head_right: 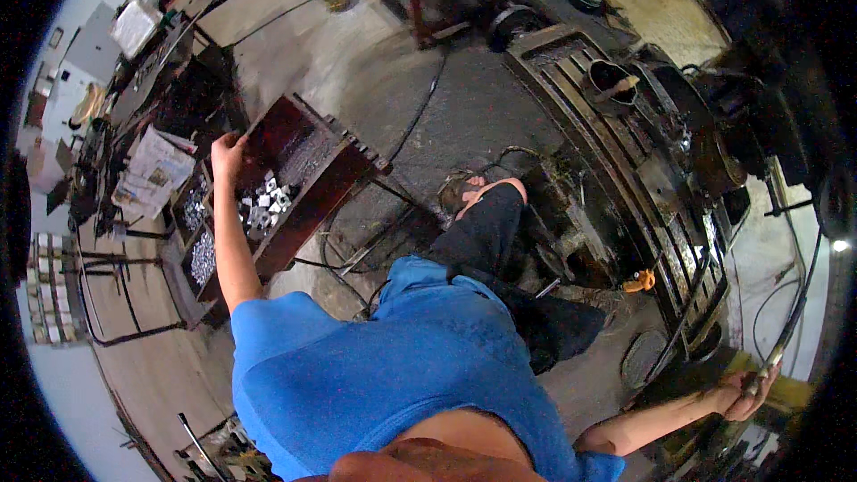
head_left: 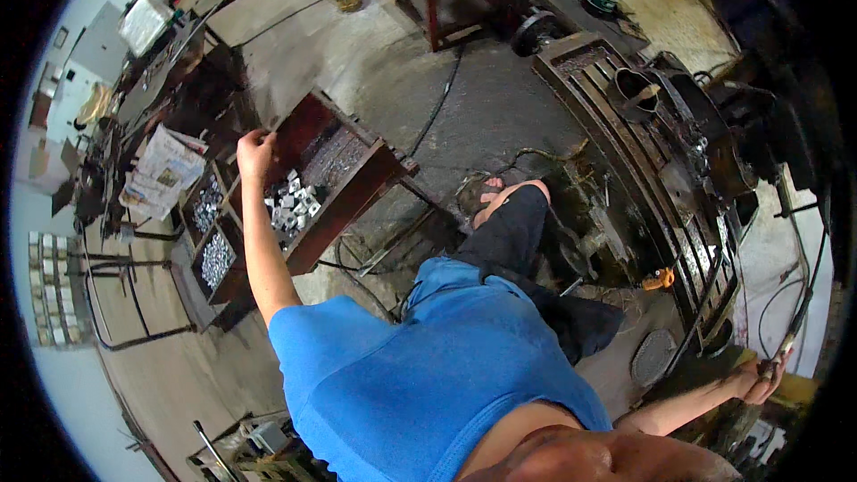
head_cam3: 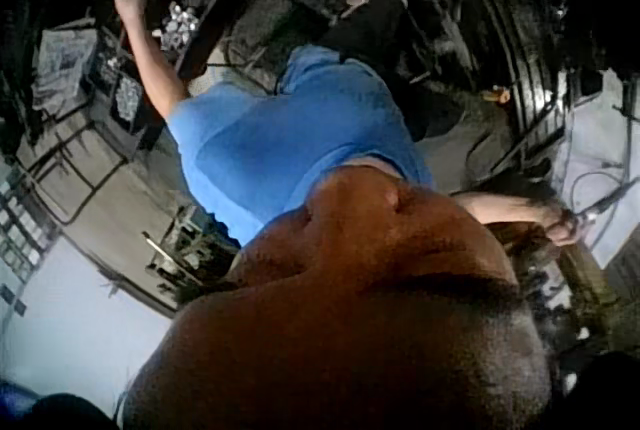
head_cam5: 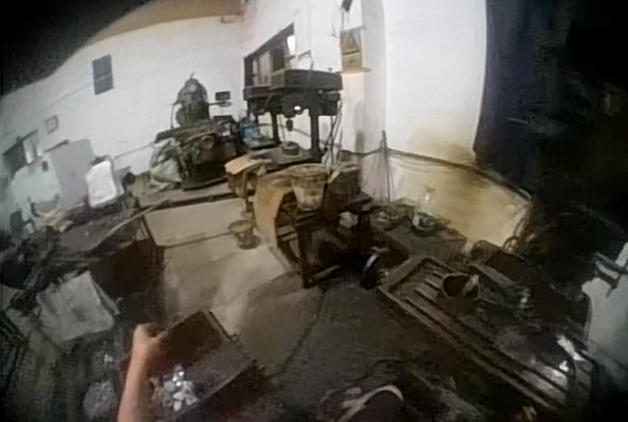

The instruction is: The person operates a milling machine and uses a handheld air blower to clear metal shavings from the machine table and a metal workpiece. They pick up small metal components from a container and place them onto the workstation.

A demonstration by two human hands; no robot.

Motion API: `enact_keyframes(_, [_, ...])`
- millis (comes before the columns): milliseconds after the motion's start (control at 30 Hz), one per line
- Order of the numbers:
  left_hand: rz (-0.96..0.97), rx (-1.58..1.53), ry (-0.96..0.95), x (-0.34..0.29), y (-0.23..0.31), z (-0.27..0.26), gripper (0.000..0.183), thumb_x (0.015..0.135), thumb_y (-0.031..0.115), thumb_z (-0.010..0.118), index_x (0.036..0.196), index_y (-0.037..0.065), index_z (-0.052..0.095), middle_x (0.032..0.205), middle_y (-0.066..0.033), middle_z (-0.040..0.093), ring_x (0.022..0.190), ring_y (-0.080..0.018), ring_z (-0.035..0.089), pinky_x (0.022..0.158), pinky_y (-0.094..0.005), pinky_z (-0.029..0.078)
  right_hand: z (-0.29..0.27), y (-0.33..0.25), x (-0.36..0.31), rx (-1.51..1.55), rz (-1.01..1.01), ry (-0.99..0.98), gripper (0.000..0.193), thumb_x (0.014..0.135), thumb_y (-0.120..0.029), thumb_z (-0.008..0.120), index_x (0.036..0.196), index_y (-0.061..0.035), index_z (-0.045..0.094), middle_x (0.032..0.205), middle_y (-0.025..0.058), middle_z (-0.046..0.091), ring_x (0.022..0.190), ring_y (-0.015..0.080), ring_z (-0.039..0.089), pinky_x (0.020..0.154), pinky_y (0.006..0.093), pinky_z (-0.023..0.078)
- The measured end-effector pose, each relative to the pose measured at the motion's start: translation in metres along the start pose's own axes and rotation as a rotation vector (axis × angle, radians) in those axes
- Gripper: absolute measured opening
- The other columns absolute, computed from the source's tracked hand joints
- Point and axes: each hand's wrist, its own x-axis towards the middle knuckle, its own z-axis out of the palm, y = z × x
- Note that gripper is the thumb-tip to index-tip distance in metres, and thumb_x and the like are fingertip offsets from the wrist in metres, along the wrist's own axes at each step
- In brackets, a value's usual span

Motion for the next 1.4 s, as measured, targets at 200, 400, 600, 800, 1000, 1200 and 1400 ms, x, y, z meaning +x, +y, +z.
enact_keyframes(200, [-0.288,0.389,0.017,-0.027,-0.049,-0.005,0.036,0.073,0.032,0.065,0.092,0.002,0.063,0.077,-0.0134,0.065,0.059,-0.0226,0.063,0.063,-0.0362,0.048,-0.004,0.013,-0.01,-0.012,-0.065,-0.012,0.042,0.083,-0.026,0.043,0.097,0.0116,0.057,0.103,0.03,0.055,0.099,0.0437,0.052,0.091,0.056,0.036])
enact_keyframes(400, [-0.395,0.772,-0.016,-0.037,-0.039,0.033,0.041,0.07,0.04,0.065,0.095,0.007,0.062,0.1,-0.0124,0.063,0.094,-0.0301,0.06,0.077,-0.0403,0.048,0.014,-0.012,0.004,-0.183,-0.133,-0.055,0.035,0.087,-0.017,0.038,0.098,0.0113,0.055,0.106,0.0285,0.054,0.101,0.0425,0.051,0.092,0.0548,0.036])
enact_keyframes(600, [-0.243,0.888,-0.107,-0.021,-0.06,0.076,0.034,0.07,0.034,0.061,0.095,0.011,0.063,0.1,-0.0117,0.062,0.093,-0.0298,0.06,0.076,-0.0408,0.049,-0.024,-0.008,0.011,-0.222,0.233,-0.08,0.037,0.085,-0.016,0.037,0.103,0.0131,0.051,0.12,0.0263,0.047,0.111,0.0373,0.045,0.092,0.0444,0.038])
enact_keyframes(800, [-0.312,0.706,0.106,-0.011,-0.11,0.08,0.033,0.066,0.04,0.066,0.086,0.013,0.063,0.089,-0.01,0.063,0.082,-0.0316,0.061,0.065,-0.0435,0.049,-0.012,-0.019,0.021,0.207,0.416,0.049,0.027,0.077,-0.01,0.045,0.097,0.0061,0.055,0.12,0.0251,0.047,0.112,0.0352,0.046,0.096,0.045,0.036])
enact_keyframes(1000, [-0.076,0.855,-0.114,-0.017,-0.102,0.078,0.058,0.063,0.04,0.071,0.111,0.012,0.054,0.106,-0.0119,0.059,0.096,-0.0314,0.057,0.077,-0.0447,0.046,0.033,-0.049,0.047,0.054,0.366,0.173,0.033,0.068,-0.012,0.042,0.087,0.0093,0.058,0.103,0.0257,0.057,0.105,0.0372,0.051,0.097,0.0445,0.032])
enact_keyframes(1200, [-0.002,0.814,-0.14,0.009,-0.097,0.107,0.055,0.065,0.031,0.072,0.112,0.009,0.053,0.107,-0.0137,0.058,0.096,-0.0311,0.057,0.079,-0.0412,0.047,0.034,-0.063,0.067,0.183,0.302,0.158,0.032,0.062,-0.006,0.04,0.084,0.0111,0.057,0.092,0.0241,0.057,0.098,0.0346,0.053,0.096,0.0452,0.032])
enact_keyframes(1400, [-0.008,0.97,-0.288,0.0,-0.065,0.101,0.048,0.06,0.03,0.072,0.097,0.004,0.055,0.097,-0.0144,0.061,0.091,-0.0332,0.058,0.073,-0.0447,0.048,0.046,-0.069,0.087,0.067,0.3,0.16,0.027,0.066,-0.004,0.04,0.08,0.0121,0.056,0.083,0.0192,0.057,0.091,0.0298,0.055,0.096,0.0485,0.033])
